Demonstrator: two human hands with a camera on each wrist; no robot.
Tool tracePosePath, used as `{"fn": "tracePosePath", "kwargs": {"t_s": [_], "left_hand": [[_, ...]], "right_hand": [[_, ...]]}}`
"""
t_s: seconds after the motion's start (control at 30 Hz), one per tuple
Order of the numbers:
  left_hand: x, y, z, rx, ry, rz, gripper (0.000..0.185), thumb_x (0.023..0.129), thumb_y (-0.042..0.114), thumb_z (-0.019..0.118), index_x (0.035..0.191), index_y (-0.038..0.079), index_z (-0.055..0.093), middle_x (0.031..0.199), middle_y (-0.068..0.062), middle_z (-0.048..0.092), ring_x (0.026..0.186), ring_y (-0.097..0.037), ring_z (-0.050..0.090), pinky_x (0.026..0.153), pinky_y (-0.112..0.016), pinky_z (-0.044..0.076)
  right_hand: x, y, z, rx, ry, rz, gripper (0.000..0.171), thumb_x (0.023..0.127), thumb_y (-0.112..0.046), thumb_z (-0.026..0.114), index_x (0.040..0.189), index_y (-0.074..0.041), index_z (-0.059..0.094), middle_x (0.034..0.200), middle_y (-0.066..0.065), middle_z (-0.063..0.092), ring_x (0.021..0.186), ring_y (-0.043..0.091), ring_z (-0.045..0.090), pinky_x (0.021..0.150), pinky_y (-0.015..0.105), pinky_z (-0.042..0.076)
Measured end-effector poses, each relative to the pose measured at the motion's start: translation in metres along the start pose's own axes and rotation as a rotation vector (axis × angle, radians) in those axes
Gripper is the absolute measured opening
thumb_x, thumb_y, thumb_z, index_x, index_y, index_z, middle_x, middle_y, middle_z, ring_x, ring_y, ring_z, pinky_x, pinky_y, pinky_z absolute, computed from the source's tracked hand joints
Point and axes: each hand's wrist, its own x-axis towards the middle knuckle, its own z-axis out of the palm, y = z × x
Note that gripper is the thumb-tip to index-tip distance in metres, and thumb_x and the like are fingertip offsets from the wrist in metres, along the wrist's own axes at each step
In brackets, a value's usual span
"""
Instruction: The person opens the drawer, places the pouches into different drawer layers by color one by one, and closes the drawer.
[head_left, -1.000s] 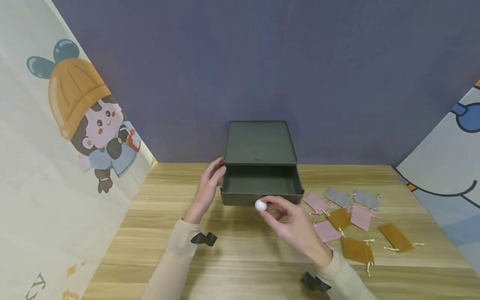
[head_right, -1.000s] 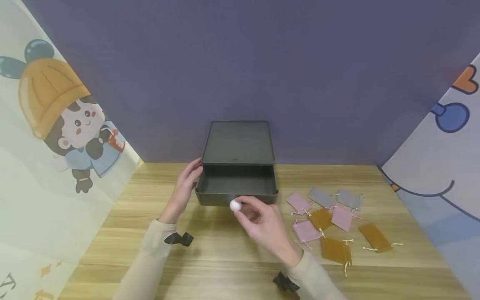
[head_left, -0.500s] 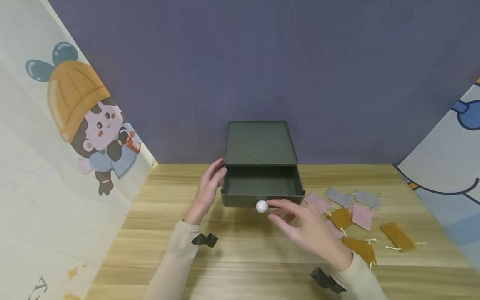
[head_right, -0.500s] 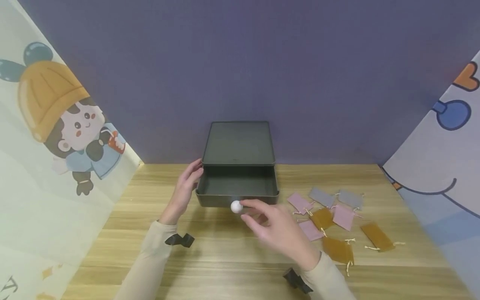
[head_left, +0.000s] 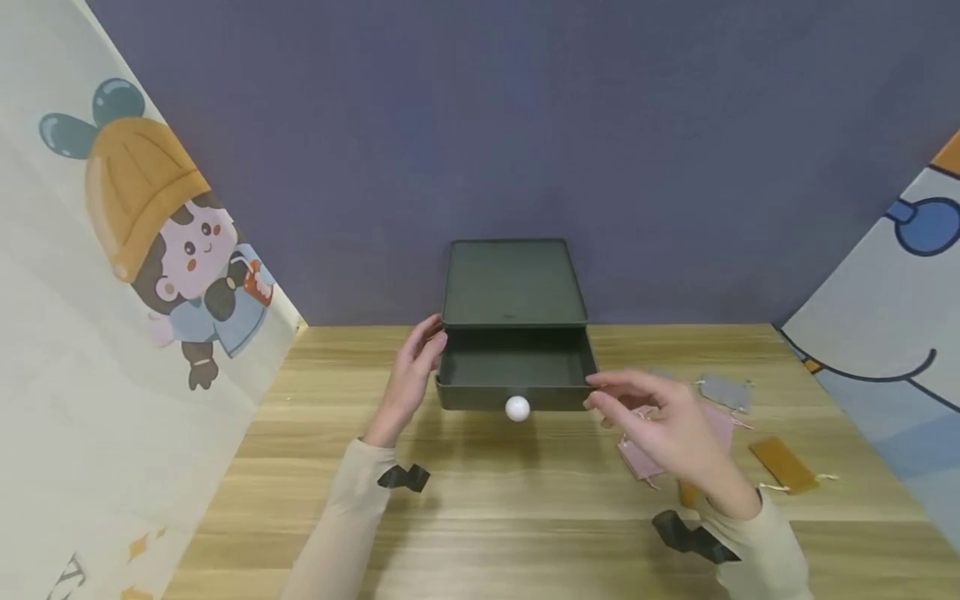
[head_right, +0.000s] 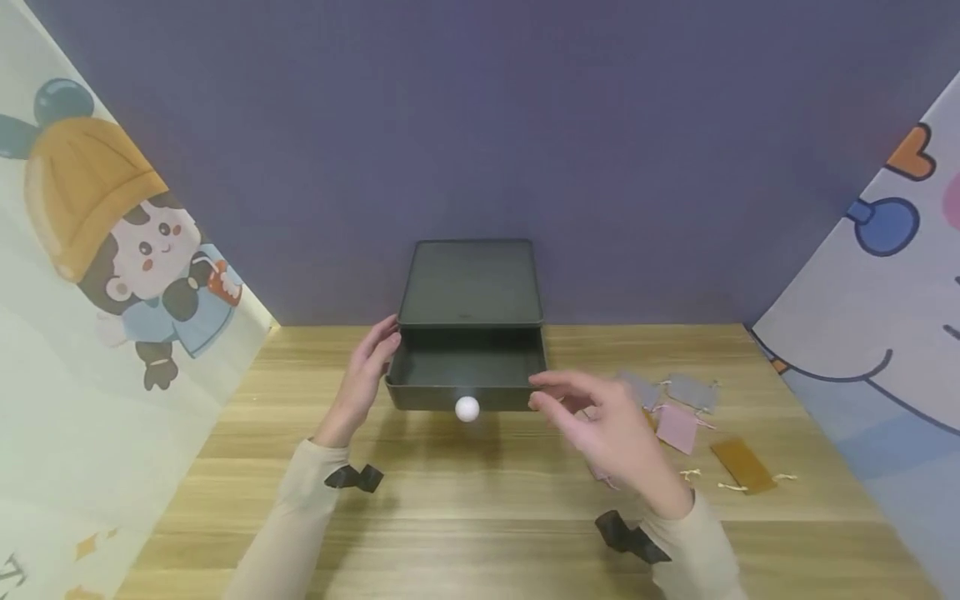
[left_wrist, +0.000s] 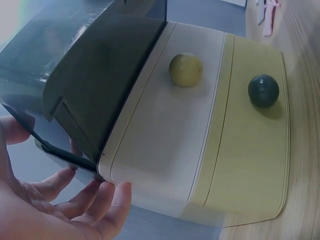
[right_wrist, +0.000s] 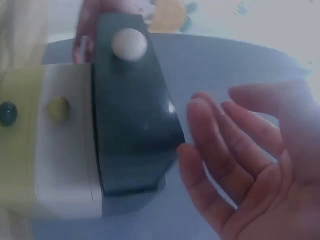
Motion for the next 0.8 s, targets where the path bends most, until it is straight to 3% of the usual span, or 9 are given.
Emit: {"fn": "tracePosePath", "kwargs": {"t_s": [0.13, 0.23, 0.37, 0.47, 0.63, 0.8], "left_hand": [[0.001, 0.0, -0.002, -0.006, 0.013, 0.007, 0.058, 0.111, 0.031, 0.051, 0.163, 0.008, 0.041, 0.164, -0.016, 0.048, 0.148, -0.036, 0.051, 0.112, -0.05, 0.048], [0.003, 0.0, -0.002, -0.009, 0.008, 0.013, 0.058, 0.111, 0.031, 0.051, 0.163, 0.008, 0.041, 0.164, -0.016, 0.048, 0.148, -0.036, 0.05, 0.112, -0.05, 0.047], [0.003, 0.0, -0.003, -0.002, 0.005, 0.01, 0.058, 0.111, 0.031, 0.05, 0.163, 0.008, 0.04, 0.164, -0.016, 0.047, 0.148, -0.036, 0.051, 0.108, -0.043, 0.048], [0.003, 0.001, -0.004, 0.003, 0.014, 0.011, 0.058, 0.111, 0.031, 0.05, 0.163, 0.007, 0.04, 0.164, -0.017, 0.048, 0.147, -0.036, 0.051, 0.106, -0.039, 0.048], [0.002, 0.001, -0.005, 0.005, 0.029, 0.011, 0.059, 0.111, 0.03, 0.05, 0.163, 0.006, 0.04, 0.164, -0.018, 0.048, 0.147, -0.037, 0.051, 0.109, -0.044, 0.048], [0.001, -0.002, 0.0, 0.008, -0.001, 0.009, 0.058, 0.112, 0.031, 0.048, 0.164, 0.006, 0.039, 0.165, -0.018, 0.046, 0.15, -0.037, 0.049, 0.105, -0.04, 0.049]], "right_hand": [[0.006, 0.022, -0.021, 0.089, -0.007, 0.133, 0.022, 0.1, 0.006, 0.067, 0.12, 0.0, 0.074, 0.094, -0.007, 0.081, 0.072, 0.009, 0.074, 0.064, 0.024, 0.062], [0.008, 0.042, -0.038, 0.09, -0.003, 0.272, 0.021, 0.104, -0.004, 0.066, 0.124, -0.003, 0.073, 0.096, -0.016, 0.08, 0.074, 0.009, 0.076, 0.068, 0.023, 0.063], [0.008, 0.062, -0.052, 0.049, -0.01, 0.393, 0.027, 0.107, -0.013, 0.066, 0.13, 0.0, 0.07, 0.096, -0.016, 0.08, 0.079, 0.008, 0.077, 0.071, 0.023, 0.064], [0.009, 0.072, -0.054, 0.006, -0.035, 0.44, 0.034, 0.108, -0.018, 0.065, 0.134, 0.003, 0.066, 0.102, -0.009, 0.081, 0.084, 0.008, 0.077, 0.073, 0.023, 0.064], [0.009, 0.085, -0.05, -0.062, -0.094, 0.518, 0.042, 0.107, -0.03, 0.066, 0.139, -0.003, 0.066, 0.119, 0.013, 0.079, 0.091, 0.004, 0.075, 0.077, 0.022, 0.062], [0.0, 0.103, -0.044, -0.159, -0.132, 0.57, 0.045, 0.106, -0.036, 0.067, 0.14, -0.006, 0.066, 0.13, 0.019, 0.074, 0.101, 0.009, 0.072, 0.079, 0.02, 0.058]]}}
